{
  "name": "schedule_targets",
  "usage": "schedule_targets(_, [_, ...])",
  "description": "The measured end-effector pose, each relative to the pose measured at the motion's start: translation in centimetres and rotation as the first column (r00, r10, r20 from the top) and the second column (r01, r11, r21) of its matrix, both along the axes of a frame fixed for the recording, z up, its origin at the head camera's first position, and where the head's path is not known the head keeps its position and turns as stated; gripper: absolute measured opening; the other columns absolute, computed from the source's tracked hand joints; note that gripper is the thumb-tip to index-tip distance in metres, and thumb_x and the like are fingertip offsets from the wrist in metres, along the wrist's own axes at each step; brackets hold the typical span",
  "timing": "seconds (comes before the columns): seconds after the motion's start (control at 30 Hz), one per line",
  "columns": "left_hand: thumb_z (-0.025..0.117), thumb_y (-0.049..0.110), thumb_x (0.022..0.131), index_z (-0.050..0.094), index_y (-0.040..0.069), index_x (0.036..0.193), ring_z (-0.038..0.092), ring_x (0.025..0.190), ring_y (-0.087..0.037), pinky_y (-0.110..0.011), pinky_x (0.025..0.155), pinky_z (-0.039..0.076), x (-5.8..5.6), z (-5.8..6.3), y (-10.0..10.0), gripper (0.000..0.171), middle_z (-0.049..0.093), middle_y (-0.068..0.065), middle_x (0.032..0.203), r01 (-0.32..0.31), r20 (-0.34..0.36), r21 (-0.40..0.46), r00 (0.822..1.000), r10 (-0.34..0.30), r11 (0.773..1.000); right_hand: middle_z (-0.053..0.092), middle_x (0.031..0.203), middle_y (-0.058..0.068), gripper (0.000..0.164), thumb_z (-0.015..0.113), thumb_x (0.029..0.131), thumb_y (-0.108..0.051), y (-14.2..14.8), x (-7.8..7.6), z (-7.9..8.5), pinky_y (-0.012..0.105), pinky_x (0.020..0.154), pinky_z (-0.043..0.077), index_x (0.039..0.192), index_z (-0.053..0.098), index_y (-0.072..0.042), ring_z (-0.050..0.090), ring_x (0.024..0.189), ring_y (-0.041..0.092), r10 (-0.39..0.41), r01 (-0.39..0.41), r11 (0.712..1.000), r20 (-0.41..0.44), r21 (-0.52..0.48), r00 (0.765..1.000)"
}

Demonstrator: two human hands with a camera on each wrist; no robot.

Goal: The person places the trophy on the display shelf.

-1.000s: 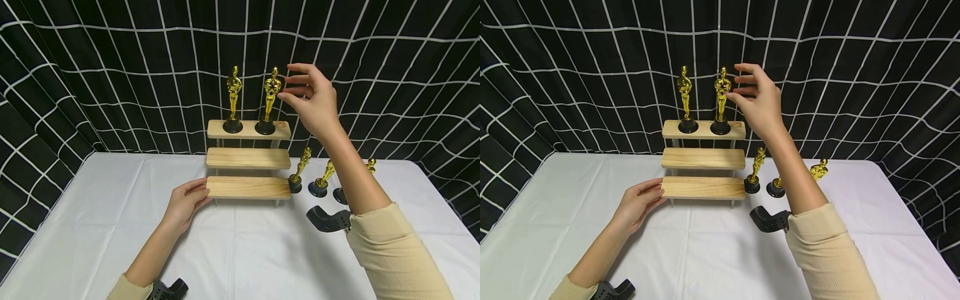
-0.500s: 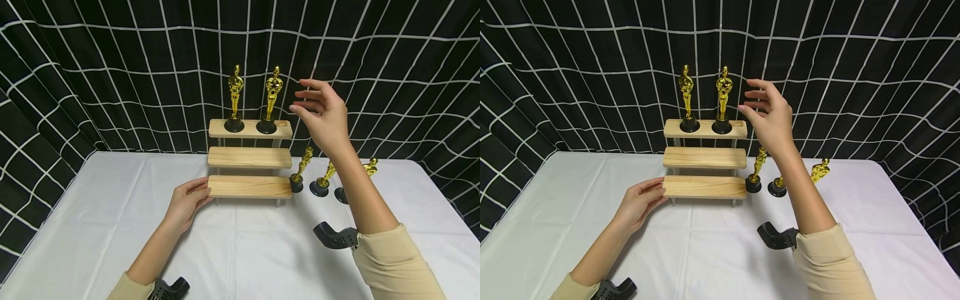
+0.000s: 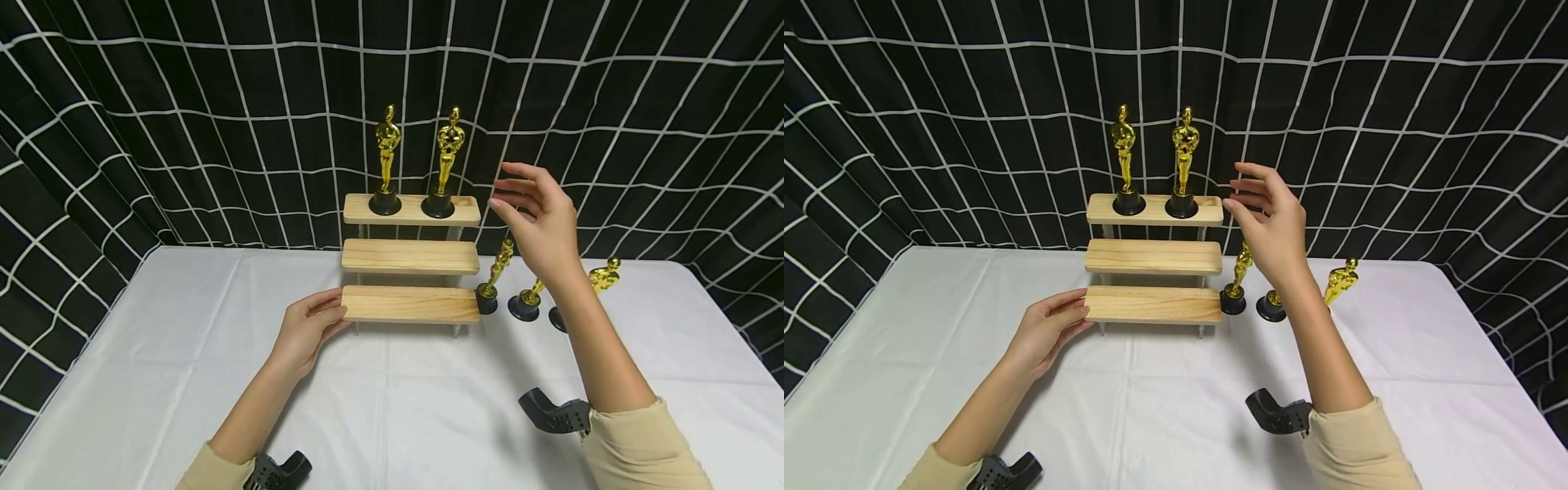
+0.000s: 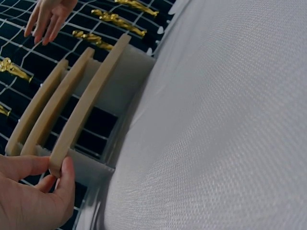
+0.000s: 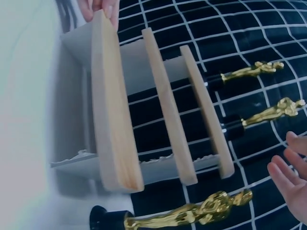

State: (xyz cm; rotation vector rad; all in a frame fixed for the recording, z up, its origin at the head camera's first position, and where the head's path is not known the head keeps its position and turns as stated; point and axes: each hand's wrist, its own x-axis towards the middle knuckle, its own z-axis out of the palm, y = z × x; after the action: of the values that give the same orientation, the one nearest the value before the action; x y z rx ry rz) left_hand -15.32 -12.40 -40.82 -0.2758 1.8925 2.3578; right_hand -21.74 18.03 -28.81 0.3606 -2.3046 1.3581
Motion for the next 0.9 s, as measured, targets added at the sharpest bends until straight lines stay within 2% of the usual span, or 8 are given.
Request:
schedule_targets(0.4, [0.058,-0.012,0.101,0.053,-0.017,0.143,0.068,0.106,-0.018,-0.021,0.090,0.064,0.0,0.0,0.0,0.043,0.057,-0.033,0.137,-0.002,-0.004,0.003,1.000,0.002,1.000,0.068,0.133,0.018,0.049,0.068,0.101,0.001,1.2,1.3,-2.8,0.006,0.094,0.054,0.148,0.056,-0.003,0.061,0.107,-0.006,-0.014,0.014,1.000,0.014,-0.027,1.000])
schedule_targets(0.6, [0.058,-0.012,0.100,0.053,-0.017,0.143,0.067,0.107,-0.020,-0.021,0.090,0.064,-0.1,-0.1,0.0,0.043,0.057,-0.032,0.138,-0.006,0.001,0.006,1.000,0.006,1.000,0.067,0.130,0.019,0.046,0.068,0.101,0.004,1.6,1.9,-3.8,0.007,0.098,0.053,0.145,0.056,0.002,0.063,0.109,-0.003,0.011,-0.009,0.997,0.023,-0.075,1.000])
schedule_targets(0.9, [0.058,-0.011,0.101,0.052,-0.016,0.143,0.067,0.107,-0.020,-0.021,0.090,0.064,-0.1,-0.1,0.0,0.043,0.057,-0.029,0.136,-0.012,0.003,0.007,1.000,0.012,1.000,0.066,0.132,0.022,0.044,0.067,0.101,0.006,2.3,2.2,-5.5,0.004,0.096,0.051,0.144,0.057,0.004,0.061,0.108,-0.006,0.011,-0.009,0.998,0.039,-0.056,0.999])
